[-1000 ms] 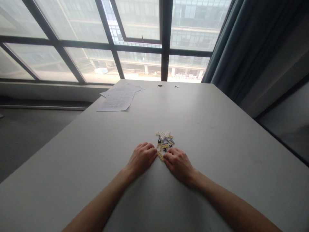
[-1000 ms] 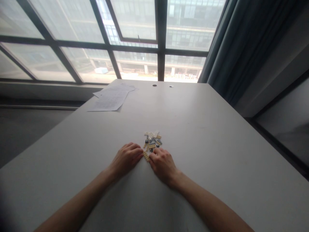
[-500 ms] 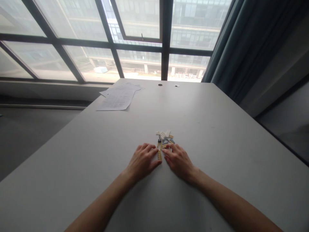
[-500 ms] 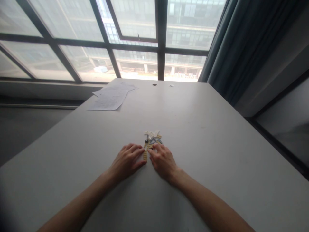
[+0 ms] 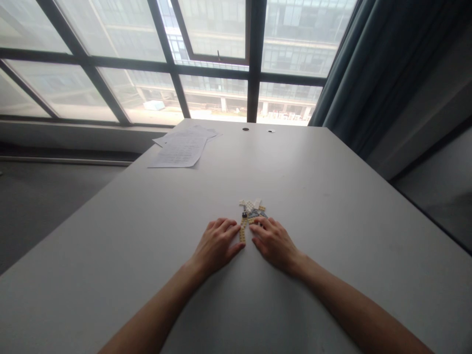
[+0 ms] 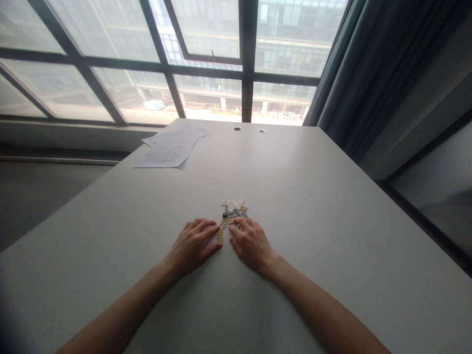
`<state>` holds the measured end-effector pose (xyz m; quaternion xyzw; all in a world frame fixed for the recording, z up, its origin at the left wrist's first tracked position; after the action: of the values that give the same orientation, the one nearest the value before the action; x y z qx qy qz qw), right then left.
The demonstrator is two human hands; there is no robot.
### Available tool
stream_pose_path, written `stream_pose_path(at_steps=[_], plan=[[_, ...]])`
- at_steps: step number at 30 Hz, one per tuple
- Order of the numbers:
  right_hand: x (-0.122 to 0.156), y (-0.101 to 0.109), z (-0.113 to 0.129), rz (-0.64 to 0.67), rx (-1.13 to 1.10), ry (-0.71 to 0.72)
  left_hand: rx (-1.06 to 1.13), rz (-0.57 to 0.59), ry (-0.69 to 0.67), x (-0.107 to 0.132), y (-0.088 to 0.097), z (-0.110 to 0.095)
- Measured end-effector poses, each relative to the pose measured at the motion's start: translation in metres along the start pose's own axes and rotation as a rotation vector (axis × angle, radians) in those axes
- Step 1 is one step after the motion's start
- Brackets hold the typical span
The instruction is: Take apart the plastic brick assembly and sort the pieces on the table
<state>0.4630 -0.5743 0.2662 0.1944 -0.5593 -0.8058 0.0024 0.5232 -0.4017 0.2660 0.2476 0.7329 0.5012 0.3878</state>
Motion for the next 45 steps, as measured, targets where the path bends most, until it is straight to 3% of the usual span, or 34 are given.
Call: stream_pose_path(at_steps=[6, 14, 27, 34, 45], plan=[[0.002, -0.001, -0.006, -0.054, -0.014, -0.045, -0.023, -0.047, 0.053, 0.001, -0.002, 0.009], [0.005, -0.004, -0.010, -0.075, -0.027, -0.059, -0.040, -0.008, 0.084, 0.000, -0.001, 0.010], [0.000, -0.005, -0.009, -0.074, 0.033, -0.091, 0.016, -0.001, 0.031, 0.002, 0.003, 0.008], [0.002, -0.007, -0.009, -0.115, 0.036, -0.091, -0.010, -0.038, 0.173, -0.019, -0.001, 0.019], [0.001, -0.008, -0.007, -0.090, 0.041, -0.063, -0.049, -0.056, 0.238, -0.050, -0.005, 0.016]])
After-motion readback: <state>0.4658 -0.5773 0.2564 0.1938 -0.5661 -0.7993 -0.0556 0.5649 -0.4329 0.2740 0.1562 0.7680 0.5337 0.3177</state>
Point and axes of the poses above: each hand's wrist, its own x-axis away from the middle knuckle, its own y-axis out of the back of the hand, z = x × y, the point moved 3 cm from there along -x, towards the middle knuckle, and after that the axes turned 1 degree about -z, right-handed, at the moved point
